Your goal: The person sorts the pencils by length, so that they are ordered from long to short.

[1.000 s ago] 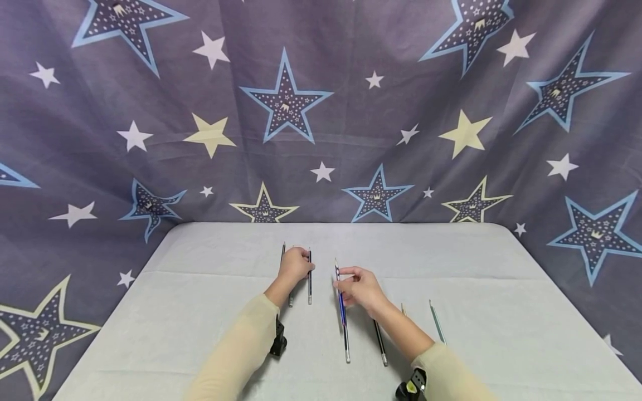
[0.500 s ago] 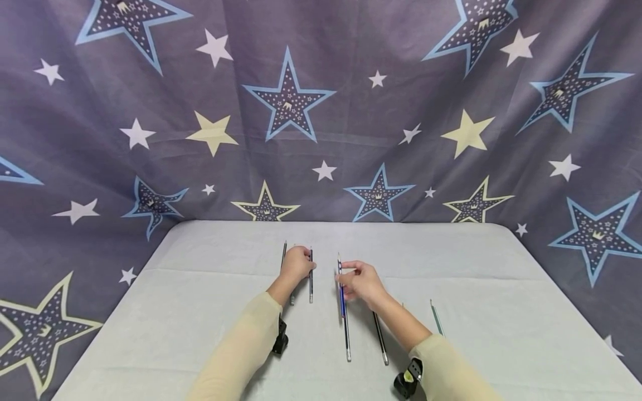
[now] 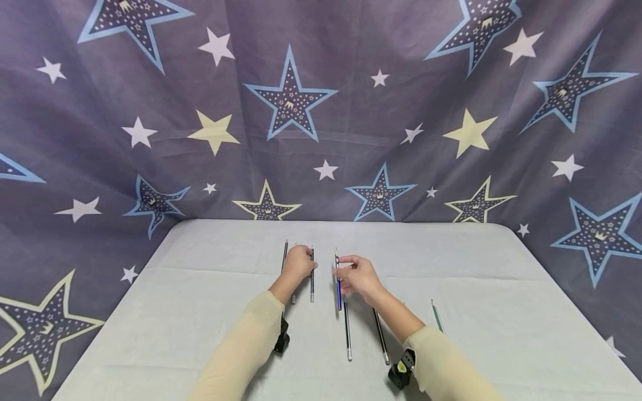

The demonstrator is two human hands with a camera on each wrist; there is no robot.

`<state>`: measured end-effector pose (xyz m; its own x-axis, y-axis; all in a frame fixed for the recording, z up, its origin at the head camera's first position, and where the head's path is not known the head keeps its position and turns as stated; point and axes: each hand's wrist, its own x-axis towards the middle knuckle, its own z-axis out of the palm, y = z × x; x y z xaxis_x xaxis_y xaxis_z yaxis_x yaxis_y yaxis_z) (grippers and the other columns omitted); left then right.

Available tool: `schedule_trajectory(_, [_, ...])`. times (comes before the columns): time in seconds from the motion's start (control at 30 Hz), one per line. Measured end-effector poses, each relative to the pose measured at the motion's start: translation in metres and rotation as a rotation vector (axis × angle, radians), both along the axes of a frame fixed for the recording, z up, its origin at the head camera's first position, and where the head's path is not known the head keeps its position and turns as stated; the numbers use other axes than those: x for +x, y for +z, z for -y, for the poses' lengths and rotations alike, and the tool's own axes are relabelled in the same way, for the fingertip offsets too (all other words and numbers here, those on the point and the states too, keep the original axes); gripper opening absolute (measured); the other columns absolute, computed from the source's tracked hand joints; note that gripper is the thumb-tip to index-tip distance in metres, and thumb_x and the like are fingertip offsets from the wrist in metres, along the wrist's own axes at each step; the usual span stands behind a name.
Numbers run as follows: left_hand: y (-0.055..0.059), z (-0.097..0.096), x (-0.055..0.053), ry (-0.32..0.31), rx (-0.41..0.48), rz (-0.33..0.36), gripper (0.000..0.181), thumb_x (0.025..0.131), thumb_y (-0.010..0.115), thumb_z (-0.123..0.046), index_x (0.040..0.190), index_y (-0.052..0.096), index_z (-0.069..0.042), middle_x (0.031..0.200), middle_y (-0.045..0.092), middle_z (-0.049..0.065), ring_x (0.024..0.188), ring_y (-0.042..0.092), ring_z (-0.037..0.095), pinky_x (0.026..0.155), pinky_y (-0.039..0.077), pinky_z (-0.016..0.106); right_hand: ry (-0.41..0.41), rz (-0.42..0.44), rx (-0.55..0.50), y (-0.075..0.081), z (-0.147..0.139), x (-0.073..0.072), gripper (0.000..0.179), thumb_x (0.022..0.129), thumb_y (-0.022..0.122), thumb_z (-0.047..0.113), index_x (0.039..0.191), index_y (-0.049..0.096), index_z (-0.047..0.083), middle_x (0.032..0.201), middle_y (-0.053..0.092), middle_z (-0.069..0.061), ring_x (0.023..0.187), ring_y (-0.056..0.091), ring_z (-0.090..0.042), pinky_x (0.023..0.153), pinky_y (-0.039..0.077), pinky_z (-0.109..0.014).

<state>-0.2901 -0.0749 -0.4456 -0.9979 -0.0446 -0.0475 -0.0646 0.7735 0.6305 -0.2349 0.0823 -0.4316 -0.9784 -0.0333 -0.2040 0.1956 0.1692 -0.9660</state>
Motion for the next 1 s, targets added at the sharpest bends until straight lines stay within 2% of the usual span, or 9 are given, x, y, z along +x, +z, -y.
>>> schedule_trajectory(0.2, [0.002, 0.0, 0.0, -0.006, 0.0, -0.01, 0.037, 0.076, 0.073, -0.008, 0.111, 0.064, 0.002, 0.099, 0.067, 0.012, 0.083, 0.065, 0.02, 0.071, 0.057, 0.027, 0.001, 0.0, -0.01, -0.001, 0.003, -0.008, 0.037, 0.082, 0.067, 0.006, 0.118, 0.058, 0.002, 0.077, 0.056, -0.005, 0.057, 0.056, -0.015, 0.057, 0.059, -0.032])
schedule_trajectory(0.53, [-0.002, 0.001, -0.001, -0.005, 0.036, -0.012, 0.038, 0.076, 0.074, -0.007, 0.111, 0.063, 0.003, 0.096, 0.068, 0.012, 0.074, 0.065, 0.018, 0.062, 0.056, 0.023, -0.005, 0.012, -0.005, 0.0, 0.008, -0.015, 0.037, 0.083, 0.067, 0.007, 0.118, 0.058, 0.003, 0.08, 0.057, -0.006, 0.056, 0.057, -0.014, 0.055, 0.058, -0.031])
schedule_trajectory(0.8, [-0.002, 0.002, -0.001, -0.003, 0.039, -0.01, 0.039, 0.076, 0.074, -0.007, 0.112, 0.063, 0.003, 0.098, 0.068, 0.012, 0.076, 0.066, 0.018, 0.064, 0.056, 0.024, -0.011, 0.018, 0.011, -0.002, 0.011, -0.019, 0.036, 0.084, 0.067, 0.008, 0.118, 0.058, 0.003, 0.081, 0.058, -0.007, 0.056, 0.057, -0.015, 0.059, 0.059, -0.034])
schedule_trajectory(1.0, [-0.002, 0.002, -0.002, -0.005, 0.058, 0.0, 0.038, 0.078, 0.073, -0.006, 0.113, 0.062, 0.003, 0.098, 0.067, 0.013, 0.065, 0.064, 0.015, 0.056, 0.055, 0.021, -0.014, 0.015, 0.015, -0.007, 0.014, -0.024, 0.036, 0.084, 0.066, 0.008, 0.118, 0.057, 0.003, 0.08, 0.057, -0.006, 0.057, 0.056, -0.015, 0.06, 0.059, -0.034])
